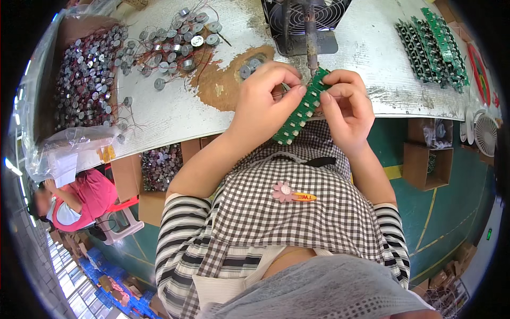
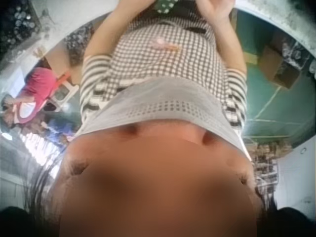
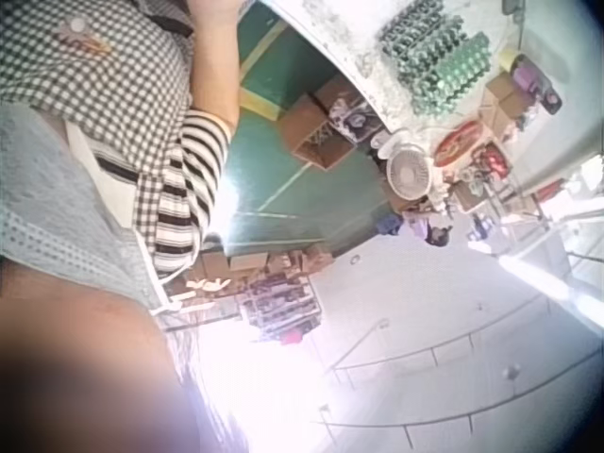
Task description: The person connects wires from small round components to circuit boards by hand and stacks the assembled circuit boards.
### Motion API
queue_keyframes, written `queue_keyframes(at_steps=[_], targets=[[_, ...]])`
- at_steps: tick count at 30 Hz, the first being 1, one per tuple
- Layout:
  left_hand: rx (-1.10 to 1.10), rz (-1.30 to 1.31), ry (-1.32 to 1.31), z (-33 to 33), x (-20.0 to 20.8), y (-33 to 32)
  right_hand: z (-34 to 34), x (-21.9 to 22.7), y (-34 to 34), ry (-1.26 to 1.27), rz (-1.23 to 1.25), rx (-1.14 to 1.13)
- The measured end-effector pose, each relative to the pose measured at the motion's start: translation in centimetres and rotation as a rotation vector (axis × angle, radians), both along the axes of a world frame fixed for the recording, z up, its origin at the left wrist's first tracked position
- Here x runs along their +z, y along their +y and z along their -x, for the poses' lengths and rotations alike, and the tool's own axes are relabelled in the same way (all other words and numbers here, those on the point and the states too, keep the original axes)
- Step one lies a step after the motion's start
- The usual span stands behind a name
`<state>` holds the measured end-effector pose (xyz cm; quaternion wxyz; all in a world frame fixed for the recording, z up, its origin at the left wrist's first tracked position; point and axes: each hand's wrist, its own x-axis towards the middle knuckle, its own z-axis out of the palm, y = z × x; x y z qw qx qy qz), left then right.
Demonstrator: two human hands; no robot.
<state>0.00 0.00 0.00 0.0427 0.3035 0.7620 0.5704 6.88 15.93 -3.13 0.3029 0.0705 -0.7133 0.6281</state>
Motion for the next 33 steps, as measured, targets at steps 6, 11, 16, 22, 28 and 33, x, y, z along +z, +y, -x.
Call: queue_keyframes(at_steps=[6,11,16,22,28,33], targets=[[-0.006,-0.076,-0.363,0.2,-0.1,0.7,0.0,1.1,0.1,-0.016,-0.102,-0.044],[0.025,-0.135,-0.326,0.6,-0.1,1.4,0.8,1.6,0.3,0.045,-0.227,-0.099],[0.019,-0.144,-0.285,0.3,0.4,1.2,0.6,1.8,0.4,-0.001,-0.177,-0.100],[0.025,-0.076,-0.288,-0.3,0.5,0.9,-0.2,0.8,-0.1,-0.039,-0.025,-0.032],[0.040,-0.102,-0.323,-0.4,0.3,1.0,-0.1,0.5,-0.2,0.003,0.066,0.001],[0.080,-0.141,-0.291,-0.4,0.0,1.3,0.0,0.7,-0.2,-0.031,-0.002,-0.031]])
